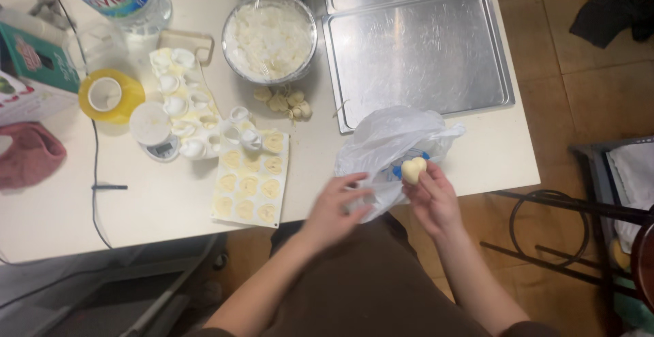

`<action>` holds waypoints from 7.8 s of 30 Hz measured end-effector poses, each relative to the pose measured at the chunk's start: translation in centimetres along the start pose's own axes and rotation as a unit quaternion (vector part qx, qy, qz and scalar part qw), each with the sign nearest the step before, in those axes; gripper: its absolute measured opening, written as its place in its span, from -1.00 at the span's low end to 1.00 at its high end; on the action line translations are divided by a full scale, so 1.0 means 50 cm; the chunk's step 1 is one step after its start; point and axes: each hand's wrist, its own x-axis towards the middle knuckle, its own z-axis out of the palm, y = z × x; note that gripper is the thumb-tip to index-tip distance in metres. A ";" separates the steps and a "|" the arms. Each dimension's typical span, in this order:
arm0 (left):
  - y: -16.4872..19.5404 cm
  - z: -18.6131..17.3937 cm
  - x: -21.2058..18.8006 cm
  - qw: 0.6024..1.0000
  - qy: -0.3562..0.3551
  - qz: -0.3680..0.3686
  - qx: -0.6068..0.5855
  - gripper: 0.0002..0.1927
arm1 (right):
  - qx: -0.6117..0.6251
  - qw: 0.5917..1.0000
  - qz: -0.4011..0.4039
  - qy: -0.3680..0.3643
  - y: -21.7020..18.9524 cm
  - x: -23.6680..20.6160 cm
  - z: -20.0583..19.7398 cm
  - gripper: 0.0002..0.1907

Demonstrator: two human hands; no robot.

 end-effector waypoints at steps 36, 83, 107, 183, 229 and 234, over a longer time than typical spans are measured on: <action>-0.505 -0.354 -0.014 0.944 0.068 -0.272 -0.173 -0.44 | -0.186 0.967 0.158 0.077 0.401 0.247 0.405 -0.28; -0.502 -0.363 0.096 0.964 0.068 -0.251 -0.052 -0.54 | -0.287 0.950 0.061 0.106 0.414 0.227 0.370 -0.42; -0.559 -0.517 -0.327 0.969 -0.098 0.017 0.228 -0.71 | -0.249 0.961 0.065 0.095 0.413 0.206 0.355 -0.69; -0.245 -0.384 -0.020 0.893 -0.049 -0.105 -0.435 -0.81 | 0.089 0.986 0.088 -0.109 0.328 0.014 0.442 -0.63; -0.317 -0.135 -0.127 0.953 0.236 -0.186 0.048 -0.70 | -0.170 0.976 -0.090 0.099 0.008 0.051 -0.003 -0.68; -0.443 -0.287 -0.102 0.910 0.278 -0.254 0.174 -0.49 | -0.151 0.985 -0.021 -0.086 0.074 -0.097 0.103 -0.78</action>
